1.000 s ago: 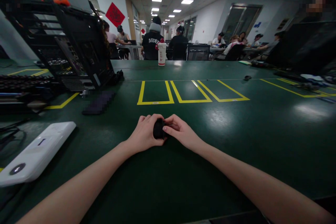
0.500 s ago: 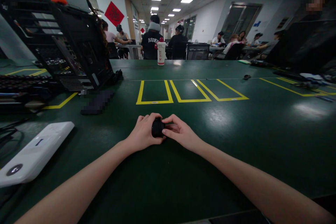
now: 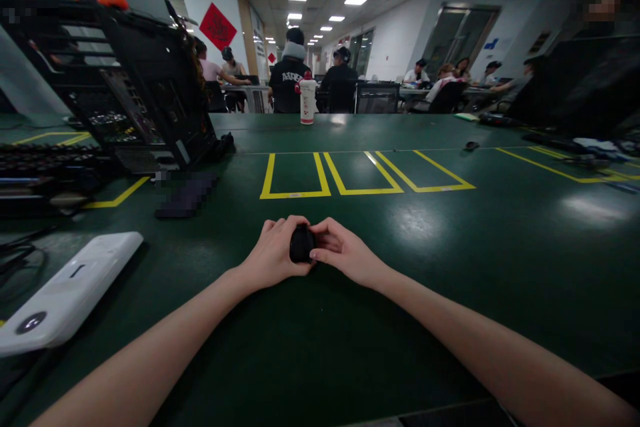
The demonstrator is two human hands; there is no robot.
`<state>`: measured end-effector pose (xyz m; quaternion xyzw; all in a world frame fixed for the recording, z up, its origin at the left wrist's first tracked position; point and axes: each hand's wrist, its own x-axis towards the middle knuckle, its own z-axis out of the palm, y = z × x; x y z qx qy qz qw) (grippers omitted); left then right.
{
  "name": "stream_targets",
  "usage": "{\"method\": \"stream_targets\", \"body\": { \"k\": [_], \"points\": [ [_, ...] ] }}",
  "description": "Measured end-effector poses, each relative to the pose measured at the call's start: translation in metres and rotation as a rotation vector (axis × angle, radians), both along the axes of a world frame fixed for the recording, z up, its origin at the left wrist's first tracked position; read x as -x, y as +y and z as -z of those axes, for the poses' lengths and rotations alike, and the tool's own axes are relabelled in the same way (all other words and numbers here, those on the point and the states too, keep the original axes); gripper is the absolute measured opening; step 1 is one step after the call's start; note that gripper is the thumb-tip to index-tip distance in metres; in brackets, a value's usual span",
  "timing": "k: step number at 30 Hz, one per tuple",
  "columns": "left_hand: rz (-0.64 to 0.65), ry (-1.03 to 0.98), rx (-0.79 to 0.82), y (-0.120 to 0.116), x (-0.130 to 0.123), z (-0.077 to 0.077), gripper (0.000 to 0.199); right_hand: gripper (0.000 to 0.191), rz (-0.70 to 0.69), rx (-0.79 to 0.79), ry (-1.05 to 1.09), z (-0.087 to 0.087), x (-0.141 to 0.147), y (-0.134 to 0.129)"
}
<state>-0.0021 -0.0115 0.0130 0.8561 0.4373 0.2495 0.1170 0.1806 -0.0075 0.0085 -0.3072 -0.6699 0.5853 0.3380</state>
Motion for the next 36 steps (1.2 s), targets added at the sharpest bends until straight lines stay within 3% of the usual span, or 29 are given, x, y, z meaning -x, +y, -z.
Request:
{"method": "stream_targets", "body": {
  "k": [3, 7, 11, 18, 24, 28, 36],
  "points": [
    [0.004, 0.001, 0.019, -0.0011, 0.0, -0.0026, 0.051, 0.028, -0.023, 0.008, 0.016, -0.0052, -0.0012, -0.0043],
    [0.008, -0.004, 0.043, -0.0027, 0.0002, -0.006, 0.05, 0.017, 0.052, -0.017, -0.009, -0.0057, 0.0021, -0.0034],
    [0.009, -0.015, 0.051, -0.0033, -0.0001, -0.0077, 0.05, 0.025, 0.107, -0.008, -0.07, 0.0007, 0.0051, 0.001],
    [0.008, -0.006, 0.011, -0.0009, -0.0006, -0.0017, 0.05, 0.029, -0.051, 0.014, 0.001, -0.005, -0.0012, -0.0018],
    [-0.008, -0.011, 0.021, -0.0004, -0.0006, -0.0018, 0.05, 0.021, 0.024, -0.033, -0.016, -0.0014, 0.0004, -0.0003],
    [0.015, -0.008, 0.062, -0.0028, 0.0003, -0.0072, 0.05, 0.03, 0.057, -0.025, -0.06, -0.0008, 0.0025, 0.0012],
    [0.012, 0.016, 0.043, -0.0036, 0.0, -0.0087, 0.05, 0.033, -0.077, 0.007, 0.001, -0.0074, -0.0042, -0.0013]
  ]
}}
